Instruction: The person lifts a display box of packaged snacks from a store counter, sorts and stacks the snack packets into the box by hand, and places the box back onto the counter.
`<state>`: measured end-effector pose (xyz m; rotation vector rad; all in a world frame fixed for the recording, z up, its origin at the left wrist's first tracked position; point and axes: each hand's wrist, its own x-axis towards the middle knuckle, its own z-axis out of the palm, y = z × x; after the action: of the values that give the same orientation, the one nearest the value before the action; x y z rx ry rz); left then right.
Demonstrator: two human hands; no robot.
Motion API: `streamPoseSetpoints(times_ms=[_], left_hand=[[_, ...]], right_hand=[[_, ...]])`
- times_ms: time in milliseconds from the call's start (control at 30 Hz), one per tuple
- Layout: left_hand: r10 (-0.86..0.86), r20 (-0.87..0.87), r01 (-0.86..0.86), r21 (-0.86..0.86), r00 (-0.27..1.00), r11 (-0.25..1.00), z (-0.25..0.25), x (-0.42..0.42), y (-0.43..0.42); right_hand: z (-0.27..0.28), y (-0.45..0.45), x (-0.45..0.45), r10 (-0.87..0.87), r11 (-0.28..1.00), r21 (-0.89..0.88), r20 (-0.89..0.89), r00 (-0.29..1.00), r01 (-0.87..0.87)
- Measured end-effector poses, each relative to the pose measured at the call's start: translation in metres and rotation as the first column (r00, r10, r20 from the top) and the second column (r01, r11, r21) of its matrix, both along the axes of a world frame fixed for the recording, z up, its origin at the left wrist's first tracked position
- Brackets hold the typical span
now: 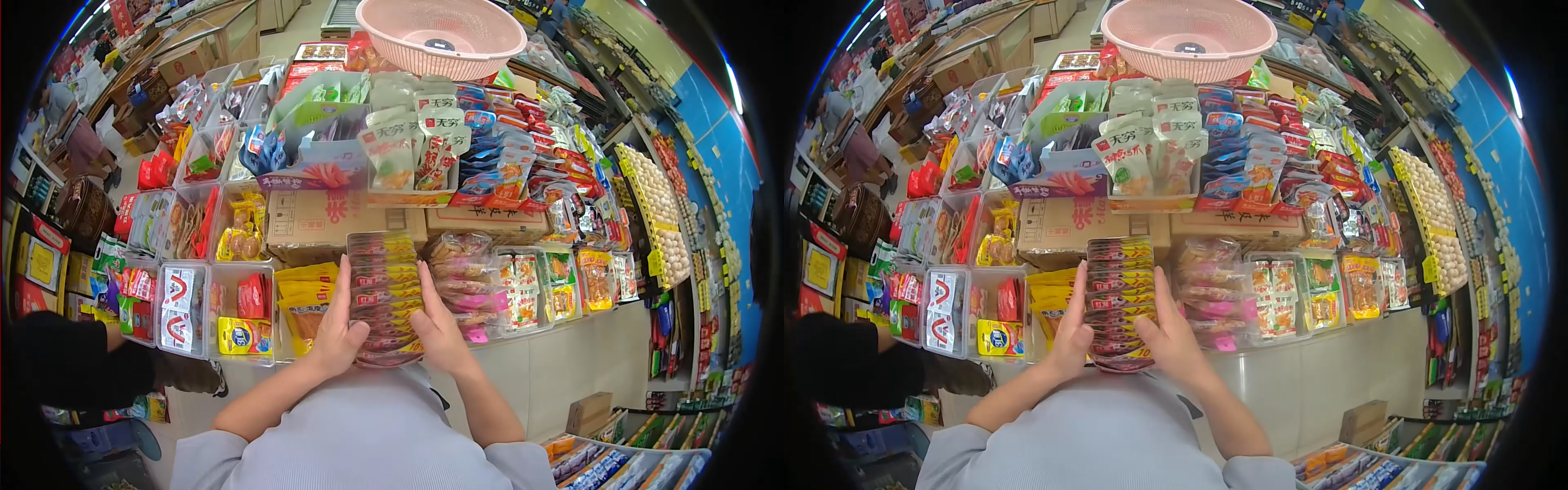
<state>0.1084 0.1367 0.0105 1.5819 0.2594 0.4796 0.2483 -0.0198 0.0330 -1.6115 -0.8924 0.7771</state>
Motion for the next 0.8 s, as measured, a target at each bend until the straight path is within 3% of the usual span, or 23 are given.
streamPoseSetpoints(times_ms=[100,200,233,300,333,433,467,500,567,633,733,800], left_hand=[[0.067,0.005,-0.067,-0.011,0.998,0.998,0.020,0.009,0.004],[0.064,0.039,-0.064,-0.009,0.997,0.998,-0.002,0.021,0.008],[0.070,0.053,-0.070,-0.003,0.996,0.998,-0.008,0.024,0.010],[0.068,0.091,-0.070,0.023,0.994,0.997,-0.011,0.027,0.014],[0.149,0.090,-0.144,-0.059,0.985,0.988,-0.016,0.027,0.016],[0.322,0.065,-0.299,-0.235,0.944,0.925,-0.022,0.027,0.030],[0.251,0.060,-0.233,-0.214,0.966,0.949,-0.019,0.029,0.027],[0.184,0.052,-0.171,-0.194,0.982,0.966,-0.016,0.030,0.021],[0.058,0.038,-0.052,-0.146,0.998,0.988,-0.011,0.031,0.018],[0.036,0.019,-0.033,-0.135,0.999,0.990,-0.010,0.031,0.021],[0.134,0.048,-0.119,-0.237,0.990,0.964,-0.015,0.034,0.020],[0.147,0.071,-0.120,-0.291,0.987,0.949,-0.013,0.040,0.022]], right_hand=[[-0.008,0.007,0.010,-0.181,0.980,0.111,0.158,0.971,0.165],[-0.002,0.017,0.010,0.038,0.998,0.041,0.125,0.991,-0.043],[0.000,0.017,0.011,0.059,0.998,0.028,0.151,0.987,-0.064],[-0.009,0.019,0.017,-0.017,0.994,0.110,-0.029,0.999,0.020],[-0.014,0.019,0.019,-0.051,0.988,0.139,-0.124,0.991,0.068],[-0.028,0.028,0.033,-0.187,0.971,0.146,-0.044,0.981,0.192],[-0.031,0.034,0.036,-0.211,0.966,0.148,-0.028,0.977,0.213],[-0.021,0.047,0.030,-0.088,0.969,0.204,-0.238,0.967,0.138],[-0.016,0.044,0.026,-0.093,0.989,0.096,-0.164,0.982,0.110],[-0.016,0.045,0.024,-0.117,0.992,0.029,-0.097,0.988,0.121],[0.003,0.047,0.026,-0.084,0.986,0.092,-0.458,0.885,0.141],[-0.006,0.056,0.037,-0.077,0.972,0.139,-0.564,0.822,0.187]])
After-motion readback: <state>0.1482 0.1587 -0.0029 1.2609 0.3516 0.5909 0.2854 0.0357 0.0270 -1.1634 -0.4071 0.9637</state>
